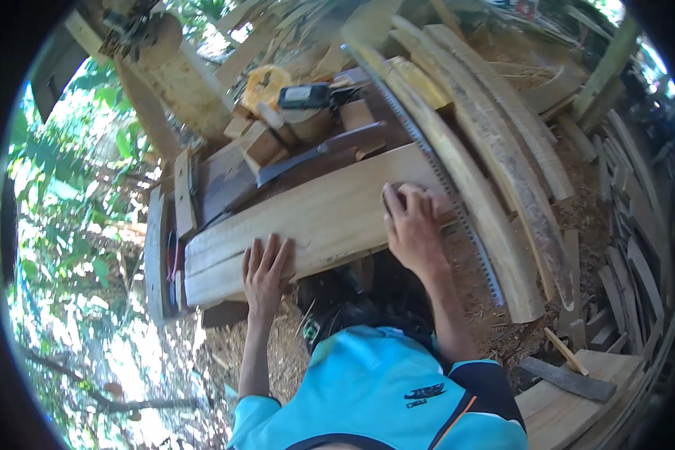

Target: The person uses a chisel and mallet to carve and shape a wooden plank on a workbench. They repeatedly strike the chisel to remove wood, then measure the plank with a tape measure and smooth the surface with sandpaper.

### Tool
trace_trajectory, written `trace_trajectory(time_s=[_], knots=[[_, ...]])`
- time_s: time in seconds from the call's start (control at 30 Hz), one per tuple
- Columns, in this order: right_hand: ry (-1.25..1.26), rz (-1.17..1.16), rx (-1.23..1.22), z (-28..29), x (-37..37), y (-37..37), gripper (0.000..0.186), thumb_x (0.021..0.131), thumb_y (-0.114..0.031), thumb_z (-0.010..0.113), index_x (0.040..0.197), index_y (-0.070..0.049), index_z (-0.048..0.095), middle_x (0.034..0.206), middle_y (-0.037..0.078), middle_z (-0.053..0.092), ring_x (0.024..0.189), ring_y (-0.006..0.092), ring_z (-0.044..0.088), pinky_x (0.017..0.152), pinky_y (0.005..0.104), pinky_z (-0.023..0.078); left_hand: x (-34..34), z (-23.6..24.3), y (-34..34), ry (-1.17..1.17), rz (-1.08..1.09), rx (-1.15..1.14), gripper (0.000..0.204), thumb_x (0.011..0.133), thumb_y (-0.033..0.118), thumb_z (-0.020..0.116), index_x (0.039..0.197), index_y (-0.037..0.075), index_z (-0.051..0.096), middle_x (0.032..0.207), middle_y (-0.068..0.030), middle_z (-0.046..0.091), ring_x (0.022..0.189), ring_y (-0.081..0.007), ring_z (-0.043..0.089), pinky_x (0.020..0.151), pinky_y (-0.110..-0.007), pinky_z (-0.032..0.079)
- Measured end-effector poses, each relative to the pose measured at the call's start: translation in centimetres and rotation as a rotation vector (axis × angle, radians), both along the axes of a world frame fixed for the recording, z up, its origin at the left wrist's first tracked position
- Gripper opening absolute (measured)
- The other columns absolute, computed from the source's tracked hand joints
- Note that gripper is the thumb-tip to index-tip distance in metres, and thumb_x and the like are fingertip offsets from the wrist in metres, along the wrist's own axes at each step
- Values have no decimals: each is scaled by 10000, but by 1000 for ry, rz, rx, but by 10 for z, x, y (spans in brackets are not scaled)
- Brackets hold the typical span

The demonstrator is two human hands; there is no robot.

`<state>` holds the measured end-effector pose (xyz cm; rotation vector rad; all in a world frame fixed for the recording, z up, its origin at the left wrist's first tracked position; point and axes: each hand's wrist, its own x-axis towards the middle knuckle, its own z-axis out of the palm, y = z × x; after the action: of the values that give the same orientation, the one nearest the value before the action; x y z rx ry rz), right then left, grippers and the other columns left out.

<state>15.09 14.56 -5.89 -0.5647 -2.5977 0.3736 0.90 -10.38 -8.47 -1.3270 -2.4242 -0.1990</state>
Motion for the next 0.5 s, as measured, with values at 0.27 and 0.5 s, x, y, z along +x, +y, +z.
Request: trace_trajectory(time_s=[0.27,0.5], knots=[[287,11,145,32,-18,15,461,911,-183,380,1357,-85,312,1387,152,291,1281,286,288,1070,442,164,-29,59,11,-152,-86,45,460,672,213,683,1120,160,591,1128,-67,591,1007,-284,577,837,-367,466],[323,25,148,45,-34,12,466,922,-228,371,1368,-117,298,1398,115,289,1305,264,251,1086,444,126,-45,89,20,30,-89,69,250,747,284,644,923,112,601,876,-28,650,729,-216,624,623,-322,478]])
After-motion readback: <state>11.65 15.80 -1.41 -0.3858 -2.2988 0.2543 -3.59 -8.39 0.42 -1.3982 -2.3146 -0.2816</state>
